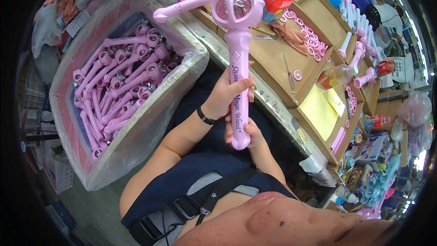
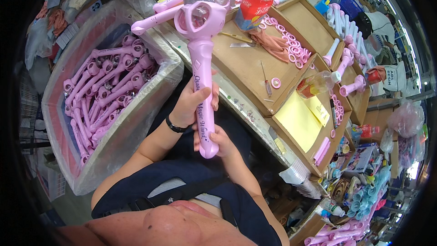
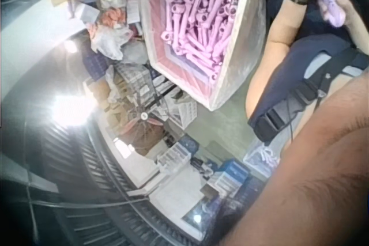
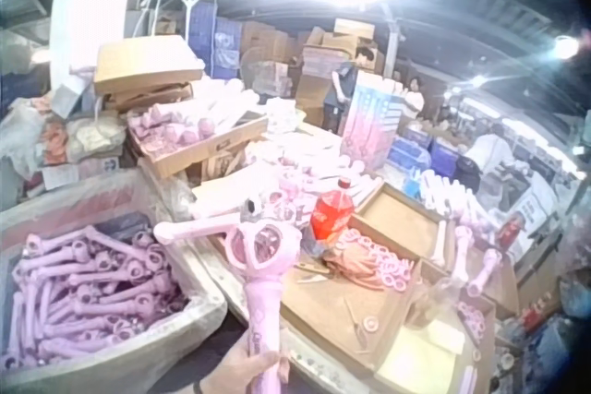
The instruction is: The person assembles pink light sticks by inserting a small ring into the head, wiping the surface with a cloth, and testing the light function. They repeat this process for multiple units, handling each stick individually and placing finished items on the table.
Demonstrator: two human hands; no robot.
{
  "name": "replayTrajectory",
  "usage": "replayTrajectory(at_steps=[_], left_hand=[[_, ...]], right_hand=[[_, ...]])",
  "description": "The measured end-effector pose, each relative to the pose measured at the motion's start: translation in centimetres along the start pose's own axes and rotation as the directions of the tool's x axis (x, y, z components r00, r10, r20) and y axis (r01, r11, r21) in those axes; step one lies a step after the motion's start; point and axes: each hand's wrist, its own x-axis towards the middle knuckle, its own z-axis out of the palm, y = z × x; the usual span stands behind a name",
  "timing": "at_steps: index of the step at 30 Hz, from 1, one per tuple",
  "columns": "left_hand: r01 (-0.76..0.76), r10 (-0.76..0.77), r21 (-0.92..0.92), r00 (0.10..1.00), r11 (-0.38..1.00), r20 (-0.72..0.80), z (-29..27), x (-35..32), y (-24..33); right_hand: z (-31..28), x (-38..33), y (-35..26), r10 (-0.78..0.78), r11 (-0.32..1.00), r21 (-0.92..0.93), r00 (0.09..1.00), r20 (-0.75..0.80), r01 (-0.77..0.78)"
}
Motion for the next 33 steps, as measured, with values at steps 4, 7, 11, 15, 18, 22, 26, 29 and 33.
replayTrajectory(at_steps=[4, 7, 11, 15, 18, 22, 26, 29, 33], left_hand=[[-0.005, 0.057, 0.234, 0.974, 0.972, -0.218, 0.1, 0.2, 0.1], [-0.033, 0.092, 0.246, 0.969, 0.969, -0.231, -0.2, 0.7, 0.2], [-0.064, 0.140, 0.323, 0.966, 0.944, -0.217, -0.7, 1.6, -0.4], [-0.087, 0.210, 0.510, 0.959, 0.856, -0.190, -0.7, 1.9, -1.7], [-0.201, 0.222, 0.504, 0.975, 0.840, 0.019, -1.0, 1.4, -2.8], [-0.032, -0.087, 0.350, 0.943, 0.936, 0.320, -3.8, -0.3, -2.5], [0.406, -0.428, 0.229, 0.902, 0.884, 0.050, -8.2, -5.7, -3.2], [0.504, -0.523, -0.188, 0.850, 0.843, -0.063, -11.7, -12.3, -3.9], [0.288, -0.553, -0.660, 0.801, 0.694, -0.231, -14.9, -21.3, -4.3]], right_hand=[[0.9, -0.3, -0.4, -0.103, 0.918, -0.397, 0.975, -0.197, 0.017], [1.4, -1.0, -0.8, -0.059, 0.898, -0.433, 0.957, -0.285, -0.073], [1.2, -1.4, -1.2, -0.073, 0.982, -0.189, 0.948, -0.309, 0.014], [1.6, -1.4, -1.2, -0.074, 0.954, -0.292, 0.888, -0.454, -0.069], [2.5, -2.4, -1.6, -0.345, 0.499, -0.840, 0.839, -0.421, -0.216], [3.2, -7.3, -6.3, -0.481, 0.756, -0.650, 0.736, -0.477, 0.073], [2.9, -12.9, -15.6, -0.831, 0.533, -0.743, 0.417, -0.369, 0.405], [1.2, -16.6, -25.7, -0.891, 0.452, -0.881, 0.126, -0.437, 0.141], [-5.4, -19.8, -37.1, -0.826, 0.562, -0.821, -0.023, -0.563, -0.103]])
